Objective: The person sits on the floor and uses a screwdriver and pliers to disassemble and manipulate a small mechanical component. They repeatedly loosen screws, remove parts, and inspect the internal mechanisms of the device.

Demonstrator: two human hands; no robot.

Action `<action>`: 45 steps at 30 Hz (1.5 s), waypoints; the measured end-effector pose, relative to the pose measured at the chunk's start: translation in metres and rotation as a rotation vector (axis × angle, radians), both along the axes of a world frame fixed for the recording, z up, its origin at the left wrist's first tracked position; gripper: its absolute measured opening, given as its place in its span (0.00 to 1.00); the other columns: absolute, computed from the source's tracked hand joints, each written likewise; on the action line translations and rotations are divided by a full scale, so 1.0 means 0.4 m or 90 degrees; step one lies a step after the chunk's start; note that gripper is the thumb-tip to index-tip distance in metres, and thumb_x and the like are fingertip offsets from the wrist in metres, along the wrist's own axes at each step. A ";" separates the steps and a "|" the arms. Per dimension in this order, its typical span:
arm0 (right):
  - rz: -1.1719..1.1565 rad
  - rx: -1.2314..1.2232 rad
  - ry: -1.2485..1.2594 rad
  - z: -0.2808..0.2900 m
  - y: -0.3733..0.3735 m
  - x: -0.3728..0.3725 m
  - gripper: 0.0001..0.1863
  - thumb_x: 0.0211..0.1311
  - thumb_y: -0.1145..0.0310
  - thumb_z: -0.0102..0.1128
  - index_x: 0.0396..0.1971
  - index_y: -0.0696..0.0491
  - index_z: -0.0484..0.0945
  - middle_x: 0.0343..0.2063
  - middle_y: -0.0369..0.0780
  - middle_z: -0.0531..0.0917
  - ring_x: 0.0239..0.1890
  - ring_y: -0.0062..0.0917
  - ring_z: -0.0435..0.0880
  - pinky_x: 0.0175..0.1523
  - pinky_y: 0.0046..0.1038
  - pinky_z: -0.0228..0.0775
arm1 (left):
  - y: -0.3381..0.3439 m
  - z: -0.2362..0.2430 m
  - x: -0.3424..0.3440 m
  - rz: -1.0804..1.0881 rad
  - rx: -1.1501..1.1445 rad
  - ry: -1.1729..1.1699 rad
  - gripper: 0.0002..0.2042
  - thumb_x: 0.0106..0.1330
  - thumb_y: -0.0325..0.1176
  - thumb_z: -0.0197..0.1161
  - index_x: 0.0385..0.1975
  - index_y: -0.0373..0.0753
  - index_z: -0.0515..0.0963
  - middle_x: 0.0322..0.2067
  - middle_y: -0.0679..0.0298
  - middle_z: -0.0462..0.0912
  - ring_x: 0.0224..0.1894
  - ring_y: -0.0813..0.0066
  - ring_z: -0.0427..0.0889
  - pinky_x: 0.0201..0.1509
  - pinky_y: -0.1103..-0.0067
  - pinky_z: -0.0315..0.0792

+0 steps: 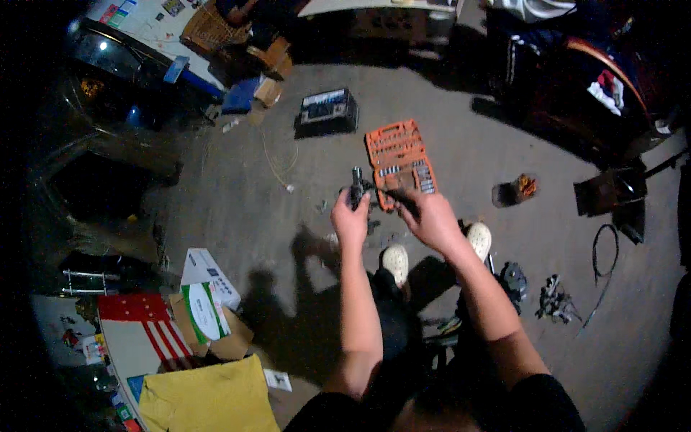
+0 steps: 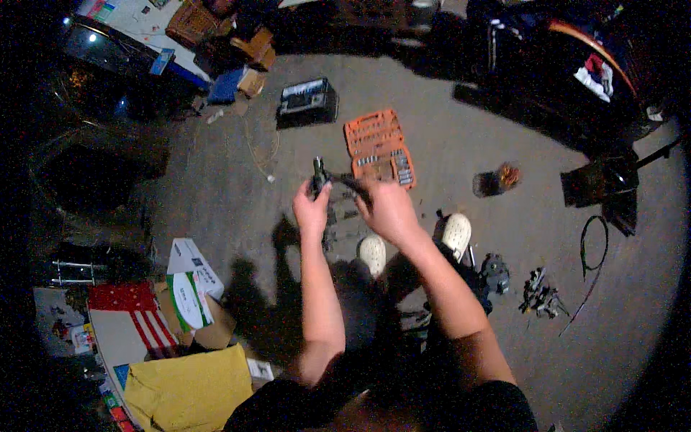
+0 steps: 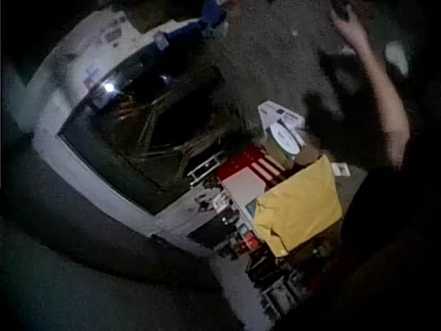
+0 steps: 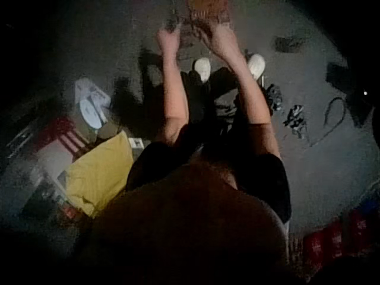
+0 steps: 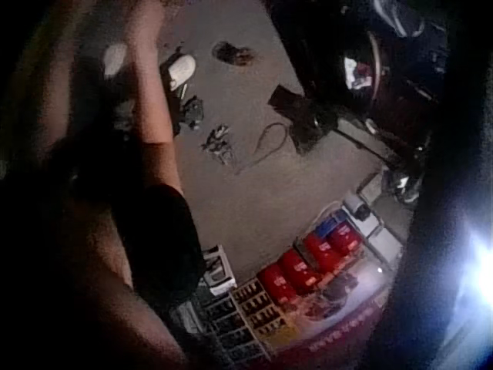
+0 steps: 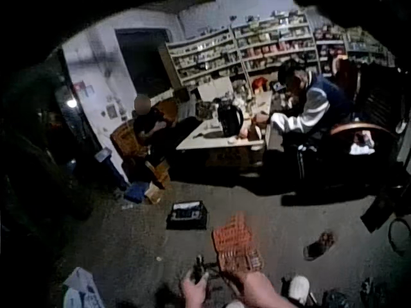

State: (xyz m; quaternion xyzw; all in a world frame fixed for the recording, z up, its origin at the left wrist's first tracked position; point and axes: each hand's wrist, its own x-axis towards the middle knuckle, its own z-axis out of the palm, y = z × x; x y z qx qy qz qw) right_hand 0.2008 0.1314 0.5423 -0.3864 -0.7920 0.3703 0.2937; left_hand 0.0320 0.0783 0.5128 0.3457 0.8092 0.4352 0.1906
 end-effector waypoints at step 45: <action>-0.034 -0.158 -0.018 -0.116 -0.037 -0.039 0.12 0.55 0.71 0.57 0.40 0.55 0.78 0.30 0.50 0.81 0.34 0.47 0.80 0.38 0.41 0.71 | 0.004 -0.023 0.041 -0.079 -0.253 0.225 0.13 0.60 0.37 0.58 0.37 0.34 0.71 0.34 0.48 0.78 0.36 0.47 0.78 0.37 0.60 0.72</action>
